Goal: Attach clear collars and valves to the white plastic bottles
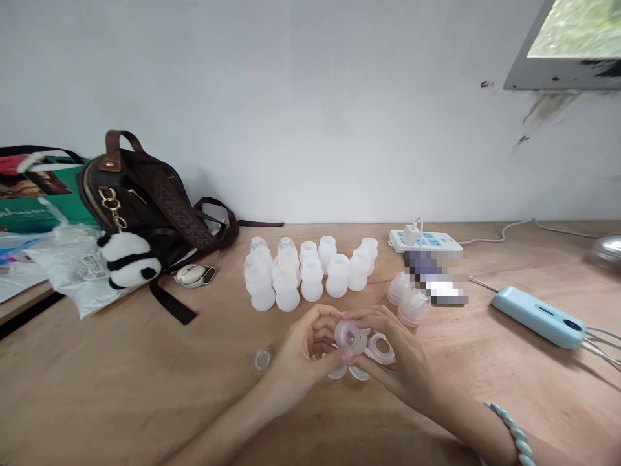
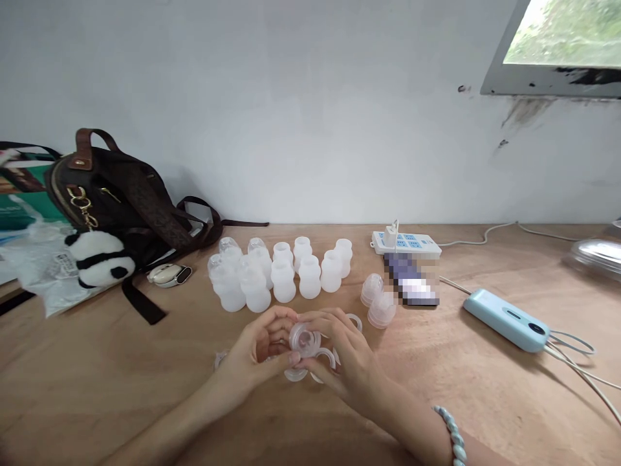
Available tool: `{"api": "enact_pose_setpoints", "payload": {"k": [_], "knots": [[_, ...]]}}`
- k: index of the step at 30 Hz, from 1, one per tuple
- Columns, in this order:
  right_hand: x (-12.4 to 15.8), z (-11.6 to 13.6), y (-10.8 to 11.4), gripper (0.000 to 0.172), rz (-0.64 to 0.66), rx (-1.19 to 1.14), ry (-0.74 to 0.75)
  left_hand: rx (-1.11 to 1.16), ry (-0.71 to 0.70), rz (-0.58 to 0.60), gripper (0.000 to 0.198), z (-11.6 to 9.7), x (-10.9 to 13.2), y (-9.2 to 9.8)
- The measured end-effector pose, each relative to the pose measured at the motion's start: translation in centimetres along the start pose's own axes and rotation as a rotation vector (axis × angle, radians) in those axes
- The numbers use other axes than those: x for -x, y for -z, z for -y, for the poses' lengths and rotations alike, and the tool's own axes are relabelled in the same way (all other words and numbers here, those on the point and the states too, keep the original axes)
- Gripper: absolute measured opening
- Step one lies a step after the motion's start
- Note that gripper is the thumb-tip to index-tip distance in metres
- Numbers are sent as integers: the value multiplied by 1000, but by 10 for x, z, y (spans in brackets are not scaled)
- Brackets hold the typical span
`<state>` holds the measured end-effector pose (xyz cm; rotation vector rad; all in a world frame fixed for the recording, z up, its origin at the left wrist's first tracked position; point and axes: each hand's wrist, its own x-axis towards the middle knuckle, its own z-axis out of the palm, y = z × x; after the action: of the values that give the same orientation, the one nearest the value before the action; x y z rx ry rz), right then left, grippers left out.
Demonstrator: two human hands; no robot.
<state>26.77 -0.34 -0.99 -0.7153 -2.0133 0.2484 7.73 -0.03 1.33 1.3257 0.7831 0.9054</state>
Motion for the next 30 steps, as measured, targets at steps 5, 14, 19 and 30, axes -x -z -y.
{"api": "enact_pose_setpoints", "payload": {"k": [5,14,19,30], "knots": [[1,0,4,31,0,92,-21,-83,-50,-86,29,3,3,-1],[-3,2,5,19,132,166,-25,-562,-209,-102,22,2,17,-3],[-1,4,4,19,122,56,-108,-605,-276,-59,31,3,19,-3],[3,10,0,19,123,-84,-171,-373,-339,-51,34,8,12,-2]]}}
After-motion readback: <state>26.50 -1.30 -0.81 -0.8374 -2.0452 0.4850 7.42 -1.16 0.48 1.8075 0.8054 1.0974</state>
